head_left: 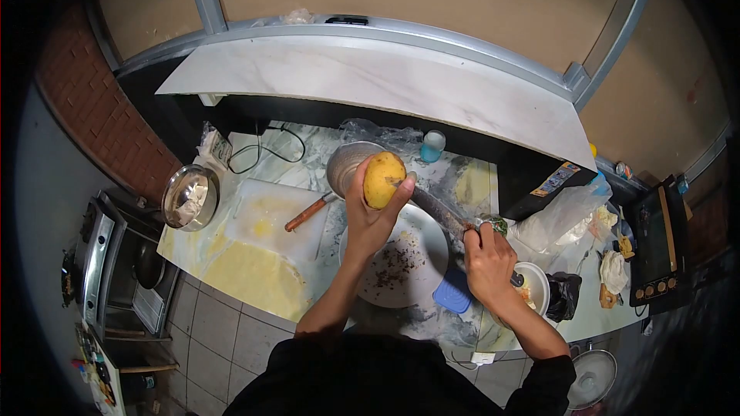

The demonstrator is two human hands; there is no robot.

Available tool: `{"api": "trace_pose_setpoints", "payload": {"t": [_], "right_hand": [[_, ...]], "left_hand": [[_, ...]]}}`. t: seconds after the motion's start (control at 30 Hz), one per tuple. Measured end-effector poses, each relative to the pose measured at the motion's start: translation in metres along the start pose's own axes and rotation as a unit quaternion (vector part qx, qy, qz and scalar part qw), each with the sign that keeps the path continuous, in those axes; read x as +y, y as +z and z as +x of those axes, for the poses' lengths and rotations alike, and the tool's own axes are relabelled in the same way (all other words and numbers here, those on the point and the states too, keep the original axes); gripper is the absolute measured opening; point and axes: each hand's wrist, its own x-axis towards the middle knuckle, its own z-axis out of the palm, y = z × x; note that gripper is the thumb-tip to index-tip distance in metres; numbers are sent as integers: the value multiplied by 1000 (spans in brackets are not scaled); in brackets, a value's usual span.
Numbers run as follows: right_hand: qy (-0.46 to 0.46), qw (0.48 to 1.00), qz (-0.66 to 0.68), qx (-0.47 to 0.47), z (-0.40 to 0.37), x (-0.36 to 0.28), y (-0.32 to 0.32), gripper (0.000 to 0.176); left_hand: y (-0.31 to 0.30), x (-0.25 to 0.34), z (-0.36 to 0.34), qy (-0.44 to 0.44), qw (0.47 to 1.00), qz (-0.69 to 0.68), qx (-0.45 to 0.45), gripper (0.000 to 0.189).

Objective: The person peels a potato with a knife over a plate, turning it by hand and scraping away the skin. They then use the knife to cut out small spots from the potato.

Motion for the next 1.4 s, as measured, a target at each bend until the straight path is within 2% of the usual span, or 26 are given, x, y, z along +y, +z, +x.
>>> {"api": "trace_pose_setpoints", "payload": {"t": [0.4,0.5,0.57,0.7,0.83,1.07,1.3,1.4], "right_hand": [[48,999,14,-4,-2,-12,10,13],[74,997,27,-13,-2,-21,13,12],[91,995,34,-21,-2,-26,15,12],[119,990,76,-11,-2,-27,18,12],[128,987,93,-34,-7,-22,12,12],[97,988,111,-41,-20,-13,1,12],[80,985,150,-27,-16,-17,-1,11],[86,984,155,-30,-18,-18,0,12]], "left_hand": [[9,-10,4,46,997,9,57,45],[17,-13,3,55,995,-7,85,47],[20,-20,4,95,987,20,129,50],[20,-8,3,100,987,19,121,53],[13,-4,2,77,995,-11,67,59],[1,-12,1,95,995,6,5,74],[7,-10,-16,117,991,67,-1,72],[11,-4,-24,96,995,25,11,68]]}}
